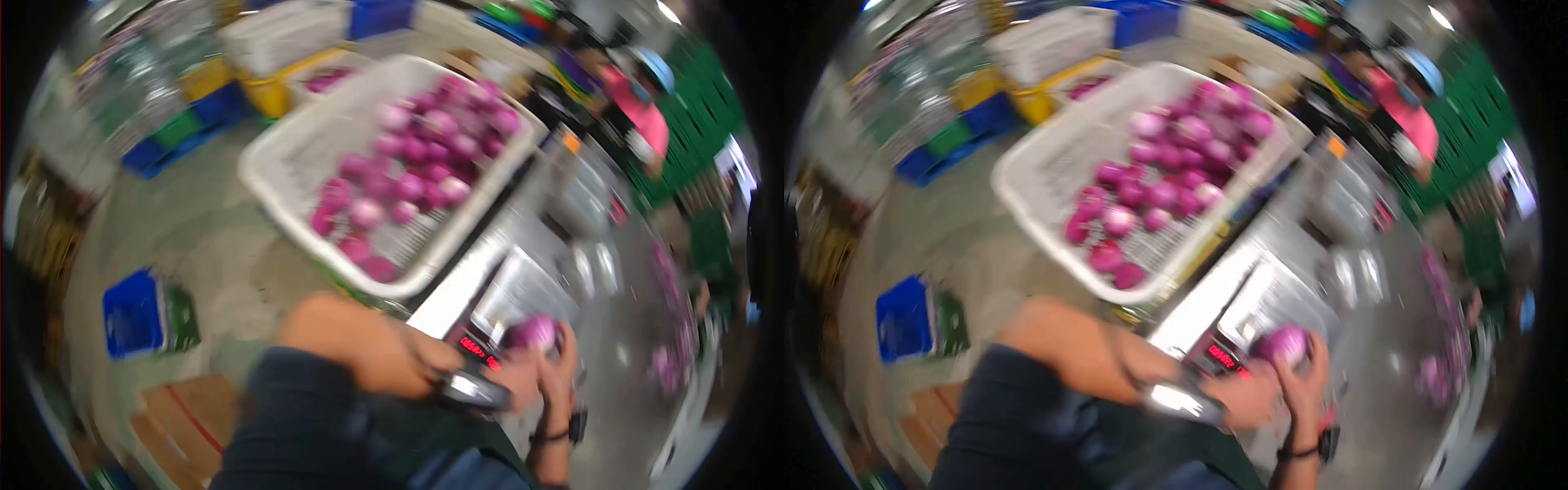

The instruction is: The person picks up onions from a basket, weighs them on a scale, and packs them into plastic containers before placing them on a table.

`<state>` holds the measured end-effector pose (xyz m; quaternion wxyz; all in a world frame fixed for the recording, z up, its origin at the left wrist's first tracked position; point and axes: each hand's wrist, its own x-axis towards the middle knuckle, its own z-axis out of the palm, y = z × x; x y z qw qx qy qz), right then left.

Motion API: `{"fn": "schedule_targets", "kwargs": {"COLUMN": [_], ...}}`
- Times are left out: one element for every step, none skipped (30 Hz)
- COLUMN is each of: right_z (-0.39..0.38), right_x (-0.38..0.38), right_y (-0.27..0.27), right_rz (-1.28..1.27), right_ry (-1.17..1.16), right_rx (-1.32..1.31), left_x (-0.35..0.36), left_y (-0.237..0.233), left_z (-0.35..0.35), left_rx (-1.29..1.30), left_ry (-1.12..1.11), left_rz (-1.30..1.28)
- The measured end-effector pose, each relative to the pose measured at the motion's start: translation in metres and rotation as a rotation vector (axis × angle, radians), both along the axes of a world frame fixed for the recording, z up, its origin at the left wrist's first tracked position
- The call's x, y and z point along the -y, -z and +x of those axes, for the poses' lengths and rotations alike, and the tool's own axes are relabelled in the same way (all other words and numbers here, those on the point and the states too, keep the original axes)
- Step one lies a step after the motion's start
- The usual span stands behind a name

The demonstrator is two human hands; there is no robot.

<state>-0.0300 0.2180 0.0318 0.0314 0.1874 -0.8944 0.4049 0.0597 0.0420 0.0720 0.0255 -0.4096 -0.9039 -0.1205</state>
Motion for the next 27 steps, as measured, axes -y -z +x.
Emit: {"fn": "schedule_targets", "kwargs": {"right_z": [-0.001,0.0,-0.003,-0.005,-0.008,-0.01,-0.01,-0.011,-0.013,-0.023,-0.029,-0.033,-0.037,-0.043,-0.051,-0.06,-0.07,-0.081,-0.09,-0.099,-0.106,-0.111,-0.114,-0.121,-0.13,-0.129,-0.13], "right_x": [-0.008,-0.007,-0.012,-0.022,-0.03,-0.037,-0.046,-0.051,-0.056,-0.07,-0.082,-0.086,-0.084,-0.085,-0.083,-0.081,-0.078,-0.076,-0.068,-0.059,-0.048,-0.037,-0.039,-0.042,-0.038,-0.035,-0.05], "right_y": [-0.007,-0.025,-0.03,-0.028,-0.025,-0.02,-0.017,-0.014,-0.009,0.001,0.007,0.011,0.015,0.014,0.016,0.018,0.022,0.026,0.025,0.024,0.021,0.012,0.018,0.027,0.028,0.021,0.028], "right_rz": [0.068,0.06,-0.01,-0.086,-0.107,-0.129,-0.124,-0.197,-0.272,-0.246,-0.244,-0.342,-0.439,-0.448,-0.447,-0.453,-0.462,-0.464,-0.473,-0.474,-0.475,-0.437,-0.445,-0.473,-0.505,-0.516,-0.562], "right_ry": [0.083,0.164,0.223,0.263,0.326,0.367,0.406,0.465,0.511,0.516,0.522,0.538,0.551,0.567,0.561,0.553,0.544,0.521,0.515,0.498,0.481,0.474,0.455,0.399,0.326,0.32,0.203], "right_rx": [-0.048,-0.047,-0.044,-0.04,-0.057,-0.074,-0.071,-0.016,0.039,-0.026,-0.012,0.058,0.137,0.209,0.234,0.259,0.279,0.334,0.334,0.411,0.488,0.538,0.534,0.559,0.58,0.523,0.481], "left_x": [0.017,0.037,0.05,0.07,0.087,0.102,0.117,0.129,0.135,0.132,0.131,0.129,0.127,0.122,0.117,0.113,0.109,0.106,0.103,0.099,0.092,0.082,0.07,0.059,0.051,0.044,0.04], "left_y": [-0.012,-0.013,-0.007,-0.006,-0.027,-0.028,-0.024,-0.007,0.012,0.016,0.021,0.026,0.032,0.037,0.042,0.047,0.056,0.064,0.07,0.074,0.077,0.08,0.08,0.076,0.07,0.068,0.069], "left_z": [-0.006,-0.02,-0.018,-0.02,-0.016,-0.011,-0.007,0.0,0.009,0.013,0.019,0.027,0.033,0.036,0.037,0.038,0.039,0.038,0.036,0.034,0.03,0.024,0.019,0.014,0.005,-0.002,-0.006], "left_rx": [0.123,0.047,0.2,0.254,0.28,0.358,0.434,0.604,0.774,0.787,0.865,0.937,0.949,0.969,0.983,0.979,0.978,1.021,1.062,1.158,1.146,1.213,1.27,1.31,1.331,1.367,1.405], "left_ry": [-0.027,0.135,-0.085,-0.087,-0.212,-0.285,-0.374,-0.486,-0.613,-0.617,-0.72,-0.837,-0.865,-0.914,-0.96,-0.962,-0.978,-0.979,-0.974,-0.954,-0.959,-0.915,-0.873,-0.84,-0.813,-0.783,-0.744], "left_rz": [0.207,0.183,0.21,0.375,0.326,0.44,0.547,0.721,0.893,0.881,1.051,1.225,1.219,1.274,1.33,1.354,1.349,1.365,1.381,1.392,1.389,1.374,1.364,1.336,1.312,1.369,1.429]}}
